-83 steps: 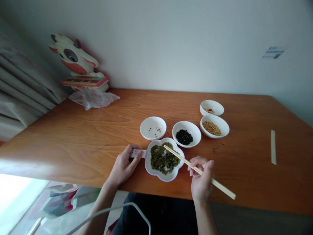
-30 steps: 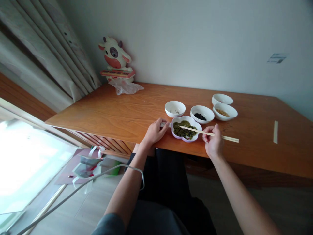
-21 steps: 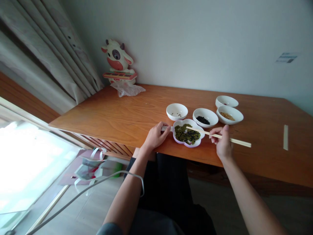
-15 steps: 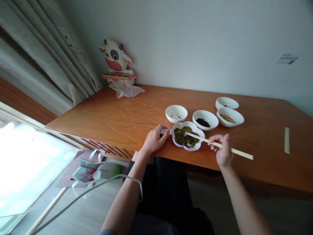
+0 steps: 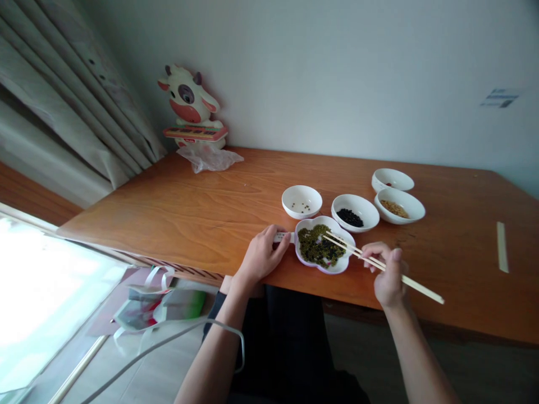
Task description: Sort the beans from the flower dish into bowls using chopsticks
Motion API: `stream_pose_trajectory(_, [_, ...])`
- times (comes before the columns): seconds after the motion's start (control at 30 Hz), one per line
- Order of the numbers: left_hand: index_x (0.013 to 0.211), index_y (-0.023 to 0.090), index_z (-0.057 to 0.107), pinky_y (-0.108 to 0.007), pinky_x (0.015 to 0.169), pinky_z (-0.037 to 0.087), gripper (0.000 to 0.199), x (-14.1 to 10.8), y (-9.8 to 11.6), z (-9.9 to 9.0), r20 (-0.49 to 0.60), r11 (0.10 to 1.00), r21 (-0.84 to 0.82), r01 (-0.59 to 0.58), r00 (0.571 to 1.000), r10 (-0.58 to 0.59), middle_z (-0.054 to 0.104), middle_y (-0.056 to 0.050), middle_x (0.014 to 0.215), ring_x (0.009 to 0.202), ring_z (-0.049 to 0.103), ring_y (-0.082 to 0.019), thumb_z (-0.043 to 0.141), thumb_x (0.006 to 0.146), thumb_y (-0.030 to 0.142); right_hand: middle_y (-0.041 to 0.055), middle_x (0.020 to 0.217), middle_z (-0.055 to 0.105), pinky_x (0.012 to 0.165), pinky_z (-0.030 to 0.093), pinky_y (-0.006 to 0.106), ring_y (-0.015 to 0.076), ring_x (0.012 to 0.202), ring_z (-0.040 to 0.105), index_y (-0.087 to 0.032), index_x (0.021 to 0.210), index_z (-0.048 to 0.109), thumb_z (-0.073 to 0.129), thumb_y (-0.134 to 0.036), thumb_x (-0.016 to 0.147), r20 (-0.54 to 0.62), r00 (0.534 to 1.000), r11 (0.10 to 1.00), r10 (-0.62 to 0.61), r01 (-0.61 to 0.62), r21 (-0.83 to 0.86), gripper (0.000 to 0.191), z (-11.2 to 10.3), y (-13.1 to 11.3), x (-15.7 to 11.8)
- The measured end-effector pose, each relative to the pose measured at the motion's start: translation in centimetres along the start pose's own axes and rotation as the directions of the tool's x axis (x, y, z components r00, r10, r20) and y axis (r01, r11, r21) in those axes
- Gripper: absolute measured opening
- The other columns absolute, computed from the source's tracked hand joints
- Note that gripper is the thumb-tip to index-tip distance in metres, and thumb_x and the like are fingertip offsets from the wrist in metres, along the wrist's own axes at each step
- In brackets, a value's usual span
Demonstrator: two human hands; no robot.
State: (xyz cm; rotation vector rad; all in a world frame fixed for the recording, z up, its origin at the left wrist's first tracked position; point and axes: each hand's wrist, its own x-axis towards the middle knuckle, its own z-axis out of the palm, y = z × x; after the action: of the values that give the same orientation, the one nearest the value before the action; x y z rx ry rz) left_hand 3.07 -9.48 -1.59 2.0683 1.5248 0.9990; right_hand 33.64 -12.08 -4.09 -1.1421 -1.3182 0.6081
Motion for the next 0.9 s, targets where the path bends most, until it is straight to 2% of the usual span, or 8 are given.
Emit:
stream_pose_trajectory(0.13, [0.11, 0.024, 0.064, -0.034, 0.086, 0.055, 0.026, 0.0, 0.0, -0.1, 0.009, 1.0, 0.011, 0.015, 1.0, -0.015, 0.077, -0.008, 0.107, 0.099, 0.074, -0.025, 0.05, 0.108, 0.045, 0.0063, 0.076, 0.066, 0.054, 0.036, 0.035, 0.0191, 0.061, 0.053, -0.024, 0.073, 0.07, 0.025, -0.068, 0.106, 0.046, 0.998, 0.999, -0.047, 0.048, -0.024, 0.071, -0.2, -1.1, 1.2])
stream_pose_trajectory(0.23, [0.11, 0.024, 0.064, -0.035, 0.085, 0.055, 0.026, -0.1, 0.1, -0.1, 0.02, 1.0, 0.01, 0.025, 1.0, -0.025, 0.077, -0.008, 0.106, 0.099, 0.074, -0.026, 0.05, 0.108, 0.045, 0.0067, 0.071, 0.065, 0.059, 0.041, 0.037, 0.0208, 0.063, 0.056, -0.025, 0.068, 0.068, 0.022, -0.071, 0.105, 0.179, 0.98, 0.993, -0.092, 0.105, -0.061, 0.075, -0.3, -2.7, 4.1])
stream_pose_trajectory(0.3, [0.11, 0.024, 0.064, -0.035, 0.084, 0.055, 0.026, -0.1, 0.1, -0.2, 0.027, 1.0, 0.002, 0.029, 0.999, -0.029, 0.076, -0.008, 0.105, 0.098, 0.073, -0.026, 0.05, 0.108, 0.045, 0.0067, 0.072, 0.067, 0.064, 0.044, 0.038, 0.0212, 0.065, 0.057, -0.025, 0.069, 0.07, 0.03, -0.07, 0.105, 0.29, 0.95, 0.985, -0.111, 0.144, -0.095, 0.07, -0.1, -3.8, 6.7])
stream_pose_trajectory(0.37, [0.11, 0.024, 0.064, -0.035, 0.084, 0.055, 0.026, -0.2, 0.2, -0.3, 0.036, 0.999, -0.003, 0.034, 0.999, -0.034, 0.076, -0.007, 0.103, 0.096, 0.073, -0.026, 0.049, 0.108, 0.045, 0.0067, 0.075, 0.07, 0.067, 0.045, 0.038, 0.0213, 0.069, 0.06, -0.025, 0.072, 0.071, 0.032, -0.07, 0.105, 0.409, 0.906, 0.976, -0.114, 0.178, -0.124, 0.069, 0.3, -4.9, 9.6])
stream_pose_trajectory(0.47, [0.108, 0.024, 0.064, -0.035, 0.083, 0.054, 0.024, -0.2, 0.2, -0.4, 0.047, 0.999, -0.004, 0.054, 0.997, -0.054, 0.076, -0.007, 0.104, 0.095, 0.073, -0.025, 0.05, 0.108, 0.044, 0.0061, 0.072, 0.071, 0.065, 0.046, 0.035, 0.0195, 0.065, 0.061, -0.024, 0.068, 0.073, 0.028, -0.073, 0.105, 0.613, 0.787, 0.964, -0.077, 0.216, -0.155, 0.076, 1.0, -6.7, 13.7])
stream_pose_trajectory(0.6, [0.108, 0.024, 0.064, -0.035, 0.083, 0.054, 0.025, -0.1, 0.3, -0.4, 0.069, 0.996, -0.011, 0.085, 0.994, -0.084, 0.076, -0.006, 0.104, 0.096, 0.073, -0.025, 0.05, 0.108, 0.045, 0.0036, 0.07, 0.073, 0.067, 0.046, 0.032, 0.0172, 0.065, 0.065, -0.022, 0.069, 0.075, 0.04, -0.068, 0.105, 0.754, 0.657, 0.939, -0.009, 0.264, -0.219, 0.068, 2.5, -10.0, 17.6])
stream_pose_trajectory(0.77, [0.109, 0.025, 0.065, -0.036, 0.086, 0.056, 0.026, 0.0, 0.4, -0.4, 0.073, 0.994, -0.021, 0.105, 0.992, -0.103, 0.077, -0.006, 0.105, 0.096, 0.073, -0.025, 0.051, 0.108, 0.046, 0.0004, 0.059, 0.064, 0.061, 0.038, 0.033, 0.0143, 0.055, 0.057, -0.021, 0.067, 0.064, 0.032, -0.069, 0.107, 0.804, 0.594, 0.829, 0.036, 0.431, -0.356, 0.07, 5.4, -13.5, 18.4])
stream_pose_trajectory(0.9, [0.109, 0.025, 0.065, -0.039, 0.091, 0.056, 0.027, -0.1, 0.5, -0.5, 0.077, 0.992, -0.027, 0.12, 0.99, -0.117, 0.077, -0.007, 0.107, 0.1, 0.073, -0.027, 0.049, 0.108, 0.047, 0.0004, 0.052, 0.054, 0.059, 0.029, 0.035, 0.0133, 0.05, 0.047, -0.02, 0.06, 0.052, 0.025, -0.069, 0.108, 0.847, 0.528, 0.783, 0.058, 0.503, -0.367, 0.074, 6.4, -13.4, 17.4])
